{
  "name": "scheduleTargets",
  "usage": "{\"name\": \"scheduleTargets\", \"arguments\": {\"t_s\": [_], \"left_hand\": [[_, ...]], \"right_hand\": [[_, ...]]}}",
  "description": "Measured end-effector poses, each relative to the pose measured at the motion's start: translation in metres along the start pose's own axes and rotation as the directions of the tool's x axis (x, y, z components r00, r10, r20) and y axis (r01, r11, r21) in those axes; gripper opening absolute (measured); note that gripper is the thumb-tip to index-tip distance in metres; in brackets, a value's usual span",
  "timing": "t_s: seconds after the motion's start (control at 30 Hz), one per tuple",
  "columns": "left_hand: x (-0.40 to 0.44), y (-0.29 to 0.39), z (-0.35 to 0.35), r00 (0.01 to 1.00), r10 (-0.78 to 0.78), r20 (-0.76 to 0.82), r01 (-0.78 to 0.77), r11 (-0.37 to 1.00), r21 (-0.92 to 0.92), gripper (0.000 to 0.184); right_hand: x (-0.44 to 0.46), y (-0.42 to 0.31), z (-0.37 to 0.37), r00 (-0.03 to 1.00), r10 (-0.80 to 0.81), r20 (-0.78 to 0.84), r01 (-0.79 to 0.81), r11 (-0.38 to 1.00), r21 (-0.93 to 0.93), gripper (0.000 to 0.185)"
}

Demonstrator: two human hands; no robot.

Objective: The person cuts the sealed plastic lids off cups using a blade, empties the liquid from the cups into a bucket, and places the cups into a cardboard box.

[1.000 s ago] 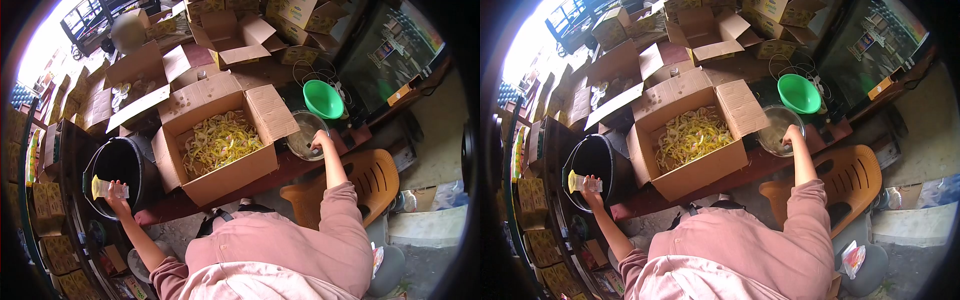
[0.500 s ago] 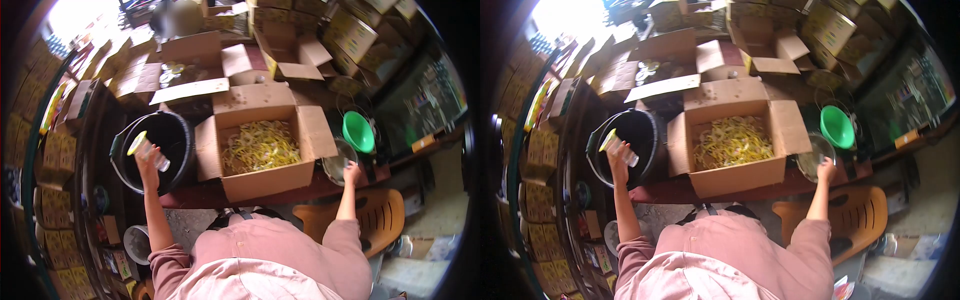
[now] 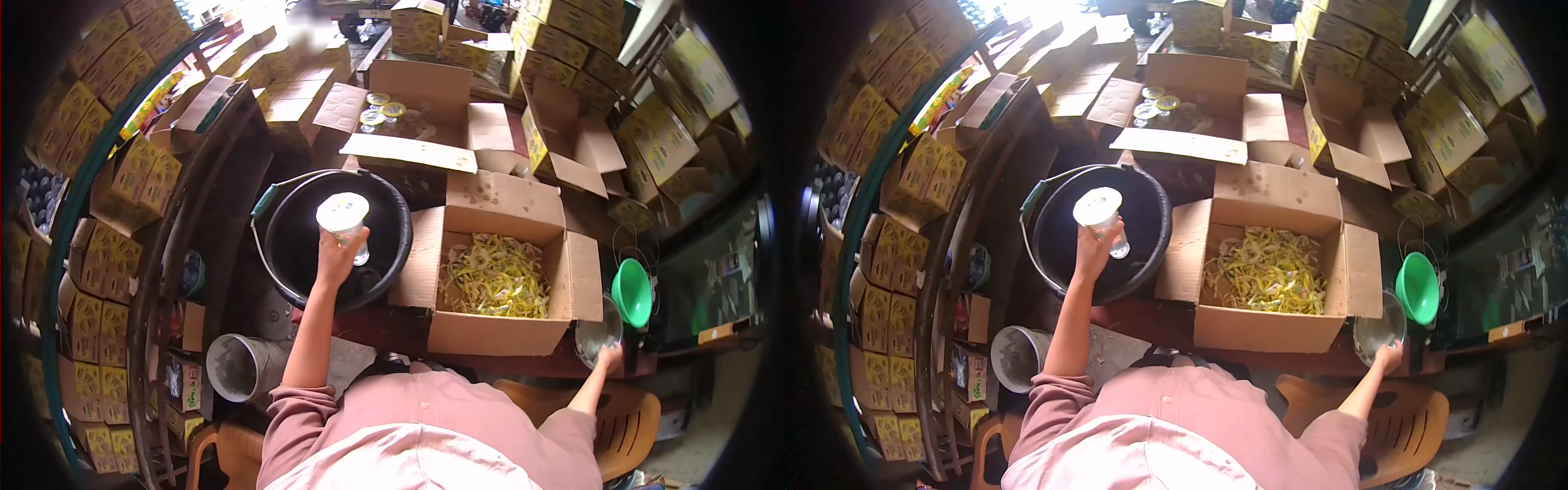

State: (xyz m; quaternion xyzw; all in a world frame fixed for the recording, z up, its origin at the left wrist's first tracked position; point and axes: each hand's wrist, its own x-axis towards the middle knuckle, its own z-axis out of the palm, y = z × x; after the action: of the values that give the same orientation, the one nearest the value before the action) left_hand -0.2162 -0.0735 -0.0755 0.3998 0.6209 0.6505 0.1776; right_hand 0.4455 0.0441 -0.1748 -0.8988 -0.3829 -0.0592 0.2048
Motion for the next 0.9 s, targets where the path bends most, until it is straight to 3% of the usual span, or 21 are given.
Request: {"name": "scheduleTargets", "arguments": {"t_s": [0.03, 0.07, 0.1, 0.13, 0.2, 0.27, 0.3, 0.33, 0.4, 0.47, 0.53, 0.63, 0.9], "left_hand": [[0.000, 0.002, 0.002, 1.000, -0.006, 0.012, 0.006, 1.000, 0.026, 0.032], [-0.002, 0.005, 0.000, 0.999, -0.019, 0.030, 0.017, 0.998, 0.056, 0.033], [-0.001, 0.007, -0.001, 0.992, -0.095, 0.083, 0.091, 0.994, 0.054, 0.050], [-0.003, 0.010, -0.001, 0.996, -0.067, 0.067, 0.062, 0.995, 0.075, 0.051], [-0.002, 0.021, 0.003, 0.999, -0.001, 0.042, -0.005, 0.993, 0.121, 0.053], [-0.001, 0.018, 0.003, 1.000, -0.013, 0.021, 0.011, 0.998, 0.063, 0.056], [0.000, 0.021, 0.002, 1.000, -0.005, 0.020, 0.004, 0.997, 0.071, 0.057], [-0.001, 0.025, 0.002, 1.000, 0.000, 0.017, -0.001, 0.997, 0.080, 0.057], [-0.004, 0.034, 0.003, 0.999, 0.047, -0.014, -0.046, 0.995, 0.088, 0.056], [-0.005, 0.035, 0.001, 0.995, 0.096, -0.035, -0.088, 0.978, 0.191, 0.056], [-0.003, 0.032, -0.002, 0.994, 0.104, -0.010, -0.101, 0.979, 0.175, 0.056], [0.000, 0.030, 0.000, 0.982, 0.191, 0.004, -0.190, 0.974, 0.126, 0.058], [0.004, 0.030, -0.002, 0.982, 0.189, -0.003, -0.185, 0.962, 0.199, 0.059]], "right_hand": [[-0.001, -0.017, -0.013, 0.988, 0.150, -0.047, -0.143, 0.981, 0.128, 0.040], [0.028, -0.003, 0.020, 0.987, 0.152, -0.061, -0.106, 0.877, 0.470, 0.039], [0.020, -0.029, 0.012, 0.996, 0.053, -0.071, 0.007, 0.754, 0.657, 0.038], [0.010, -0.059, 0.009, 0.994, -0.041, -0.100, 0.105, 0.581, 0.807, 0.036], [-0.050, -0.160, -0.024, 0.952, -0.282, -0.118, 0.243, 0.464, 0.852, 0.032], [-0.120, -0.249, -0.051, 0.832, -0.539, 0.132, 0.002, 0.241, 0.971, 0.029], [-0.167, -0.294, -0.083, 0.759, -0.651, -0.014, 0.178, 0.187, 0.966, 0.033], [-0.202, -0.325, -0.111, 0.640, -0.766, 0.068, 0.126, 0.191, 0.974, 0.037], [-0.251, -0.370, -0.133, 0.360, -0.933, -0.002, 0.111, 0.040, 0.993, 0.037], [-0.288, -0.400, -0.149, 0.151, -0.977, -0.148, 0.197, -0.117, 0.973, 0.035], [-0.313, -0.416, -0.162, -0.041, -0.994, -0.097, 0.227, -0.104, 0.968, 0.034], [-0.337, -0.428, -0.161, -0.148, -0.961, -0.232, 0.298, -0.268, 0.916, 0.033], [-0.352, -0.423, -0.157, -0.230, -0.949, -0.214, 0.364, -0.288, 0.886, 0.030]]}}
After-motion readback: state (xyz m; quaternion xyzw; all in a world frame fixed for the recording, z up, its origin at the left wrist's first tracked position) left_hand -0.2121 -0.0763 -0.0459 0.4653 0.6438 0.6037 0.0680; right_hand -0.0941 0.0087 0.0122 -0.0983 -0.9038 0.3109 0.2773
